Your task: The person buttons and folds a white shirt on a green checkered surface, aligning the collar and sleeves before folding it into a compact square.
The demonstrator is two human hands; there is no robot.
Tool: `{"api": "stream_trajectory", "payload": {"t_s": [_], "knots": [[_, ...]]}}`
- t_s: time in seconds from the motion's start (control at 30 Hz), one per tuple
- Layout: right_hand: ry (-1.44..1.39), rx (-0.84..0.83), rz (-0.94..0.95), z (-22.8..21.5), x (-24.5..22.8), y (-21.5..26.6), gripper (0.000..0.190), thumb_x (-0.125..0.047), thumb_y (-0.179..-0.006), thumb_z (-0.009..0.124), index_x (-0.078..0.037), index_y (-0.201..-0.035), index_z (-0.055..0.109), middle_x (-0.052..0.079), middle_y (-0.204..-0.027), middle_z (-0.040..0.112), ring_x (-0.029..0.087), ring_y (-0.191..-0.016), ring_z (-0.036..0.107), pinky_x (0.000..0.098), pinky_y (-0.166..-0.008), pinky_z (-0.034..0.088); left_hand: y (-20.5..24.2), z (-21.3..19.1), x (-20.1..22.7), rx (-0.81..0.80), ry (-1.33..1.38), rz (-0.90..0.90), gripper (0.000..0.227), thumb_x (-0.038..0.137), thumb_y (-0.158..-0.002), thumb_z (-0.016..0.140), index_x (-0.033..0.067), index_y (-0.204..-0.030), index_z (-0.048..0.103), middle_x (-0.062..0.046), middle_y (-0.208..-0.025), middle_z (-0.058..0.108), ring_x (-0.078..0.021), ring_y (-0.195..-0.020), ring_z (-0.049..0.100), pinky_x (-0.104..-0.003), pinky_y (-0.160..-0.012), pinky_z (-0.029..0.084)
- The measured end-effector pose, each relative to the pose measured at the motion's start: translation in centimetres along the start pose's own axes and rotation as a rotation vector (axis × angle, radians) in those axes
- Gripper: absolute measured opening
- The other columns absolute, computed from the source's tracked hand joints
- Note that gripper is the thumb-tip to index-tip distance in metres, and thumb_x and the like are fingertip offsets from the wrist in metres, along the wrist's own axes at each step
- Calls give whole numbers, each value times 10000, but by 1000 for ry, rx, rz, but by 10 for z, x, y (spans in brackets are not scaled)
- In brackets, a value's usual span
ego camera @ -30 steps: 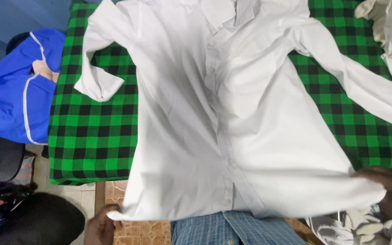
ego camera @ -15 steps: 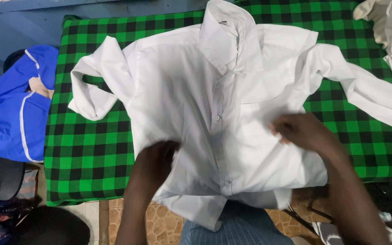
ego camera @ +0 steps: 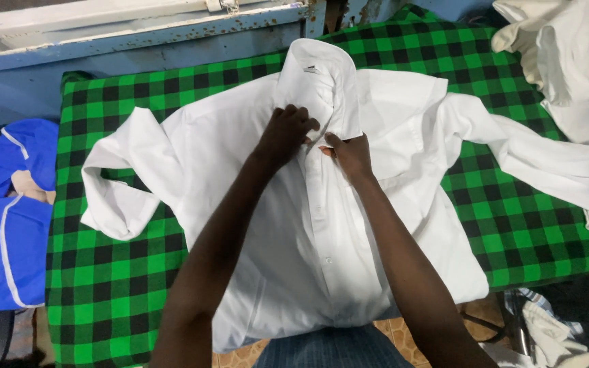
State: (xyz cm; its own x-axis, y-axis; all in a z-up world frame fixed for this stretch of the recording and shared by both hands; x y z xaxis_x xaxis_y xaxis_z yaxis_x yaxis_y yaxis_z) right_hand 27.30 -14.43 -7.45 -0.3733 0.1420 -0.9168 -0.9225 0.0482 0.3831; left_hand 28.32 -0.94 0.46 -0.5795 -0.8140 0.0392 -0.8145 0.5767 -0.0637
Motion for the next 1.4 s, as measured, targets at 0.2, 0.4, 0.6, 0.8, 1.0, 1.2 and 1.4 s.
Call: {"api": "stream_trajectory", "payload": {"t_s": [0.2, 0.4, 0.6, 0.8, 1.0, 1.2, 1.4], "knots": [[238, 104, -128, 7, -21, -6, 354, -142, -825, 657, 50, -1101, 547, 140, -796, 608, 104, -630, 595, 206, -572, 559, 9, 10, 2, 229, 346, -209, 156, 90, -821, 639, 111, -974, 620, -51, -936, 530, -270, -919, 571, -373, -718, 508], [403, -239, 128, 1, -82, 29, 590, -317, -799, 697, 138, -1057, 425, 137, -632, 544, 220, -590, 511, 497, -669, 415, 20, 7, 1, 254, 459, -210, 63, 106, -893, 551, 81, -928, 597, -59, -899, 512, -242, -826, 594, -335, -679, 503], [232, -244, -1, -25, -55, -8, 231, -1, -663, 763, 73, -834, 628, 172, -633, 626, 237, -543, 629, 341, -504, 551, 5, 19, 2, 136, 332, -223, 113, 175, -846, 538, 72, -888, 522, -67, -875, 455, -207, -770, 583, -310, -640, 504], [183, -151, 10, 12, -59, -6, 351, 85, -626, 754, 138, -901, 544, 285, -694, 612, 343, -571, 644, 437, -515, 555, 14, -18, -22, -49, 841, -386, 113, 124, -895, 409, 55, -880, 497, -96, -808, 471, -268, -738, 590, -367, -627, 484], [819, 173, -699, 48, -79, 26, 216, -105, -673, 754, -34, -633, 554, 116, -501, 549, 282, -448, 591, 332, -357, 421, 21, -5, -29, -6, 1022, -499, 167, 208, -921, 428, 63, -888, 504, -100, -763, 495, -246, -708, 581, -366, -586, 466], [854, 235, -820, 40, -86, 58, 182, -42, -743, 722, 15, -661, 570, 177, -515, 490, 380, -498, 572, 352, -347, 399, 22, 0, -15, 52, 1121, -457, 188, 164, -897, 472, -9, -910, 545, -180, -736, 547, -289, -708, 572, -401, -586, 433], [606, 151, -565, 31, -76, 60, 208, -79, -799, 715, 27, -665, 597, 187, -500, 548, 147, -465, 508, 314, -399, 377, 22, 9, -13, 121, 1204, -424, 185, 161, -883, 479, 7, -932, 569, -153, -747, 595, -248, -716, 558, -379, -623, 430]]}}
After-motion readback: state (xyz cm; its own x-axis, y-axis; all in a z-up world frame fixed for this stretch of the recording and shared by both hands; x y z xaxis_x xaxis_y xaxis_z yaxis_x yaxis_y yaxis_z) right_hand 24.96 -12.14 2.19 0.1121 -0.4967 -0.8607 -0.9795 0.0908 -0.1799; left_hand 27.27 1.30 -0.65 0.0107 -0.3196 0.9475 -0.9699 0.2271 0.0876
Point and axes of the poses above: each hand's wrist, its own y-axis away from the middle knuckle, its own z-axis out of the palm, x = y × z, the point moved 6 cm from there along -y, towards the middle knuckle
